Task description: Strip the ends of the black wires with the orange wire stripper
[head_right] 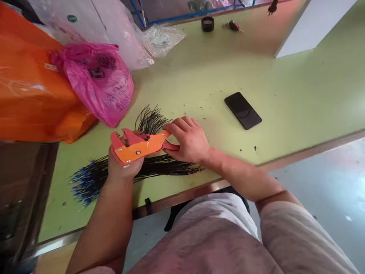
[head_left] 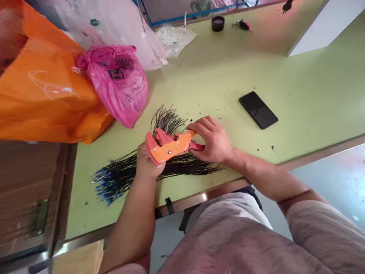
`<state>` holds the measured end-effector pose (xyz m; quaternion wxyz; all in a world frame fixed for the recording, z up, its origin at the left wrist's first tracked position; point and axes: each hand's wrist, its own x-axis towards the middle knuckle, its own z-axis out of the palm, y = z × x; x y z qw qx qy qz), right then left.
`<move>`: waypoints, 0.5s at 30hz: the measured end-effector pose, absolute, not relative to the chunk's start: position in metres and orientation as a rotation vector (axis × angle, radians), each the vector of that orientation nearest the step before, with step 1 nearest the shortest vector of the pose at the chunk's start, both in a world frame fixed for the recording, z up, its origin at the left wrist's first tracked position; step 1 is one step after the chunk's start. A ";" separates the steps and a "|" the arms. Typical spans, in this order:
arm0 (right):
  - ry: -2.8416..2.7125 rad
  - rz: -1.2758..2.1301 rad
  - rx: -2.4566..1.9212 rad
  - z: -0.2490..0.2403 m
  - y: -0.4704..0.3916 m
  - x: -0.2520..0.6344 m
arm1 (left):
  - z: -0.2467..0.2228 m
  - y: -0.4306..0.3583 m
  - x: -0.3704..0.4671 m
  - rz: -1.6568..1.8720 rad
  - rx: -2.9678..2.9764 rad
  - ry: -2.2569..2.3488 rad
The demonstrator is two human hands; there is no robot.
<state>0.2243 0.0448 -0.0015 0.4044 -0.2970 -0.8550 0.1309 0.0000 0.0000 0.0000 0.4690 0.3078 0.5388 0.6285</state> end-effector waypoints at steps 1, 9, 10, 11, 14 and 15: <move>-2.177 0.351 -0.763 -0.001 0.045 0.225 | -0.001 0.000 -0.001 1.537 0.762 1.336; -2.192 0.370 -0.837 0.003 0.043 0.224 | 0.001 -0.003 -0.001 1.555 0.919 1.286; -2.190 0.372 -0.855 0.004 0.042 0.224 | 0.002 -0.004 0.000 1.555 0.945 1.265; -2.191 0.381 -0.879 0.004 0.041 0.224 | 0.003 -0.005 0.002 1.567 0.964 1.241; -2.198 0.434 -0.948 0.003 0.039 0.223 | 0.004 -0.007 0.006 1.638 0.990 1.186; -2.201 0.446 -0.953 0.002 0.039 0.223 | 0.004 -0.007 0.007 1.655 0.997 1.181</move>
